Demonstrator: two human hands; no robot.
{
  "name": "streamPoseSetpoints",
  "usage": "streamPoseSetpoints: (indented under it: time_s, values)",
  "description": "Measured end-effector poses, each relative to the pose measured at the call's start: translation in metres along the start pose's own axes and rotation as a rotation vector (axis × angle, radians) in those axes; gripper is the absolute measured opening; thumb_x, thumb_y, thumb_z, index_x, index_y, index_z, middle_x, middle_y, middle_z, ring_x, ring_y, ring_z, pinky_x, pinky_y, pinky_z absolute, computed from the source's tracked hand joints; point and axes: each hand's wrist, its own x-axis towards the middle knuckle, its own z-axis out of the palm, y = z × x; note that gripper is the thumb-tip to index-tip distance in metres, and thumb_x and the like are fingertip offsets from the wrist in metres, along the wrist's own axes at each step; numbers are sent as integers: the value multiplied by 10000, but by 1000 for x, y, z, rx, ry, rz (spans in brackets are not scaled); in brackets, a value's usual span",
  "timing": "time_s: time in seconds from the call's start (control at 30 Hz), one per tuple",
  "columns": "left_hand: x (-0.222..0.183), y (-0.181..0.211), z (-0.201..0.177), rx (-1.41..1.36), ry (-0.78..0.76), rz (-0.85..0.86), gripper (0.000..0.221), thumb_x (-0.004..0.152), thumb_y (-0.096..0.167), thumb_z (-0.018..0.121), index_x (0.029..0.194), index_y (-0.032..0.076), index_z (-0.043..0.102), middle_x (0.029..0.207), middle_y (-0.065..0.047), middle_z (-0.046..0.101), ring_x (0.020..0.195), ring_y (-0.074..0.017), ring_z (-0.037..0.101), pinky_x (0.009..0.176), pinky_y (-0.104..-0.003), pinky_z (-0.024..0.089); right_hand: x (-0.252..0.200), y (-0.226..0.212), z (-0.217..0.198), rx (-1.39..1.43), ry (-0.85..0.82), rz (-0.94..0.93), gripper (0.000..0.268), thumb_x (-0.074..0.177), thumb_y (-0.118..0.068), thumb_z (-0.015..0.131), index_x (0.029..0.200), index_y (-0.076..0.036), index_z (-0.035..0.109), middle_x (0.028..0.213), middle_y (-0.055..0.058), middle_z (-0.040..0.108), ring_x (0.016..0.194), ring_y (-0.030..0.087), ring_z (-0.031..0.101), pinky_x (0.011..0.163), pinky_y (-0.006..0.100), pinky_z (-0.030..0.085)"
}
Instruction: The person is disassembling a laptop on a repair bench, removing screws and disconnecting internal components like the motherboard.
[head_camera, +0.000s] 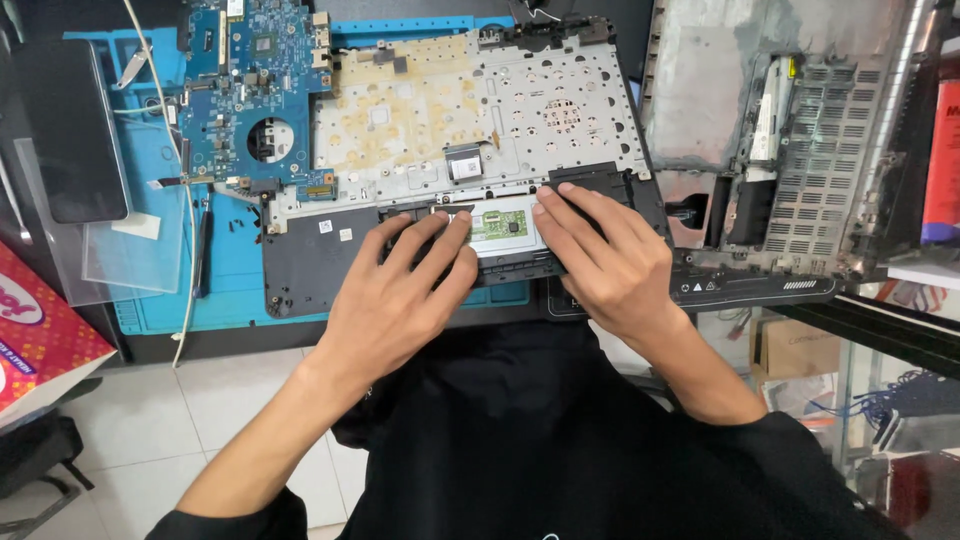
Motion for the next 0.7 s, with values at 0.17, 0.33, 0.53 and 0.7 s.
streamPoseSetpoints:
  time_s: [0.17, 0.33, 0.53, 0.7]
  values:
    - [0, 3, 2, -14, 8, -46, 320, 871, 199, 778, 1110, 53, 622, 1350, -108, 646, 1232, -296, 609, 1023, -494, 477, 3, 3, -9, 68, -35, 11, 555, 675, -27, 674, 1227, 18, 715, 1297, 111, 718, 1225, 307, 660, 947, 416, 560]
    - [3, 5, -1, -34, 47, -100, 313, 845, 192, 753, 1097, 49, 633, 1319, -114, 669, 1216, -296, 625, 1006, -478, 488, 6, 9, -12, 38, -7, -37, 473, 722, 15, 665, 1191, 6, 725, 1266, 113, 723, 1210, 301, 684, 1010, 434, 579]
    - [13, -4, -20, 158, 47, 23, 199, 934, 152, 711, 1096, 55, 648, 1292, -100, 709, 1194, -252, 672, 1027, -430, 504, 27, 5, -33, -11, -26, -64, 337, 831, -3, 710, 1167, -7, 730, 1238, 103, 741, 1169, 272, 710, 984, 393, 594]
    - [22, -6, -33, 202, 154, 76, 143, 957, 158, 711, 1066, 87, 652, 1265, -86, 715, 1179, -231, 671, 1044, -471, 480, 38, 6, -45, -39, -83, -81, 344, 838, -53, 680, 1176, -9, 727, 1233, 111, 734, 1163, 271, 708, 957, 381, 595]
